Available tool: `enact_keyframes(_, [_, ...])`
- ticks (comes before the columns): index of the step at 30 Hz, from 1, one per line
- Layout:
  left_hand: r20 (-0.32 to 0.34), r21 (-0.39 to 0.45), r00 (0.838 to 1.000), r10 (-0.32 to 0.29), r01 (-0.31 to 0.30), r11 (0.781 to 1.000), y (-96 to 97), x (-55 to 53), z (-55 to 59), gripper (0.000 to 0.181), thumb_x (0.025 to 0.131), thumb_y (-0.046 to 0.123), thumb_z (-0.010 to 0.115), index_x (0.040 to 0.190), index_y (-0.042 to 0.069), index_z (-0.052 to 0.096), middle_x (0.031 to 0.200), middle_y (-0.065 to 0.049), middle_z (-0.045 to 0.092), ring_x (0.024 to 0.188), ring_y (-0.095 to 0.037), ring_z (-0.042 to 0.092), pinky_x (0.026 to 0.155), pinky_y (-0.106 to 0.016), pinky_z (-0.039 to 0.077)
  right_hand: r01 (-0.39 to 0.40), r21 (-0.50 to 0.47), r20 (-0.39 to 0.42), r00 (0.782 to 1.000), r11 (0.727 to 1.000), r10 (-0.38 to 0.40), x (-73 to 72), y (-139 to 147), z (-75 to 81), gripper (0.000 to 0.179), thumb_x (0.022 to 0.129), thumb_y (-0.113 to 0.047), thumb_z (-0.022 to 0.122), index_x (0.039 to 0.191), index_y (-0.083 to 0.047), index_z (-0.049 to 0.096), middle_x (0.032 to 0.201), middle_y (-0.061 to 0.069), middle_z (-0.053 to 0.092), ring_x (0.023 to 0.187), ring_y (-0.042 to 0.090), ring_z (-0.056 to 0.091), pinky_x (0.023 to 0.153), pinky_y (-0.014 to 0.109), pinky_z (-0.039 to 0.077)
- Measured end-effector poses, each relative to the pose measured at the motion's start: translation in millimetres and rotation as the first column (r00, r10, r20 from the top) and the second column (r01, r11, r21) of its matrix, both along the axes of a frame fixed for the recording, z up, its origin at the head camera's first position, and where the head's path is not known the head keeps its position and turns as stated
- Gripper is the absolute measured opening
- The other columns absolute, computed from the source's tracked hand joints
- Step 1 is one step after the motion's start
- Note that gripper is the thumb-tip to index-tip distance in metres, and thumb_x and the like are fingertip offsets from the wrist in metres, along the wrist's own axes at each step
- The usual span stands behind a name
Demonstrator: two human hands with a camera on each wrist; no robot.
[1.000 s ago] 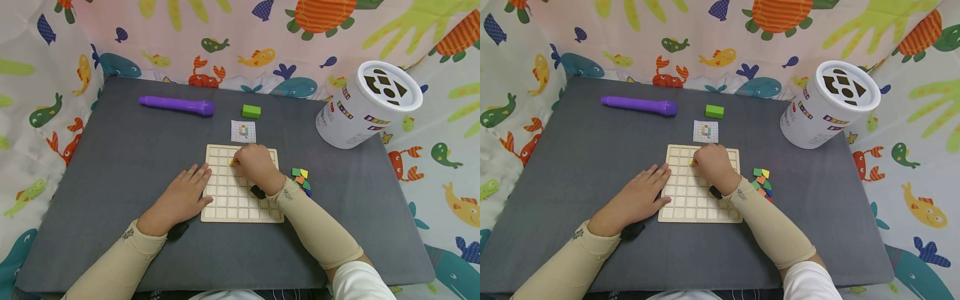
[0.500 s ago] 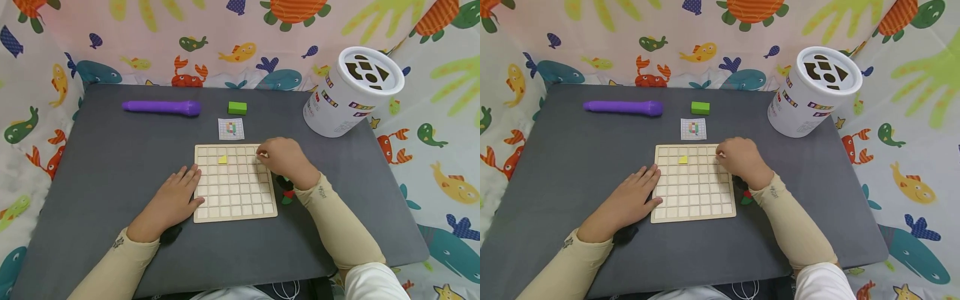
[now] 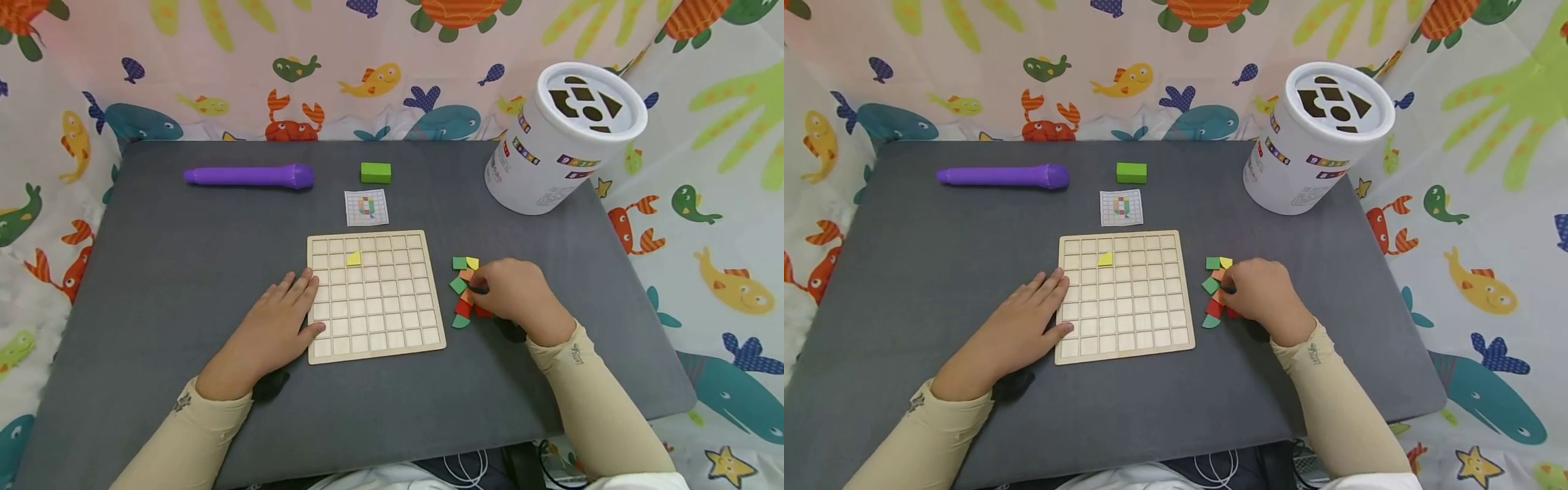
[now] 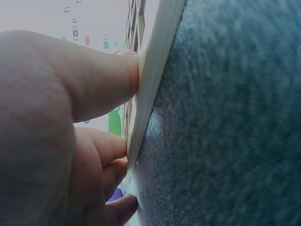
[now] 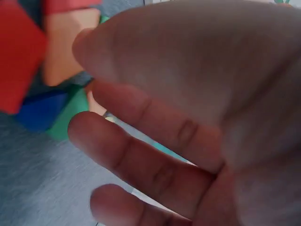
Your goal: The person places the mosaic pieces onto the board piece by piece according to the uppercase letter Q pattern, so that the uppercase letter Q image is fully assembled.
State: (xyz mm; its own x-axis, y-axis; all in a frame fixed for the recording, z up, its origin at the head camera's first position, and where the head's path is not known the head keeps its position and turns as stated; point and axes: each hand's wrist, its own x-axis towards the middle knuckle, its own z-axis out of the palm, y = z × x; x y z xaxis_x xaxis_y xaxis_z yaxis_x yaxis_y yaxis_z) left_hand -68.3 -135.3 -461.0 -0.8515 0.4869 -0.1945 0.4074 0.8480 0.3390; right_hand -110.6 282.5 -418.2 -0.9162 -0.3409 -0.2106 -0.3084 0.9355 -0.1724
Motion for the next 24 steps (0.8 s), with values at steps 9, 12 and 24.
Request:
enact_keyframes(9, [-0.004,-0.006,1.000,0.004,-0.004,1.000,-1.4,0.3,-1.9,0.080,0.109,0.040,0.062,0.168,0.000,0.026,0.176,-0.018,0.018,0.160,-0.044,0.018,0.125,-0.063,0.020,-0.002,-0.034,0.026,1.000,0.999,0.003,31.1,16.6,-5.7,0.024,0.083,-0.014,0.090,0.107,-0.019,0.086,0.089,-0.007,0.070,0.071,0.013,0.058,0.060,0.038,0.051])
enact_keyframes(12, [-0.002,-0.004,1.000,0.004,-0.004,1.000,-2.1,-0.4,-2.8,0.080,0.109,0.040,0.061,0.168,0.000,0.026,0.176,-0.018,0.018,0.160,-0.044,0.018,0.125,-0.063,0.020,0.004,-0.049,-0.006,1.000,0.999,-0.005,35.7,19.0,-12.0,0.021,0.084,-0.014,0.089,0.105,-0.017,0.085,0.093,-0.005,0.073,0.077,0.016,0.063,0.067,0.043,0.056])
enact_keyframes(24, [-0.006,-0.003,1.000,0.000,0.000,1.000,-2.3,-0.3,-1.9,0.080,0.109,0.039,0.062,0.168,-0.001,0.026,0.175,-0.019,0.019,0.159,-0.044,0.019,0.125,-0.064,0.020,-0.034,-0.037,-0.122,0.992,0.999,0.029,31.8,9.0,-4.9,0.018,0.082,-0.024,0.088,0.094,-0.013,0.081,0.085,-0.002,0.073,0.071,0.018,0.061,0.060,0.041,0.054])
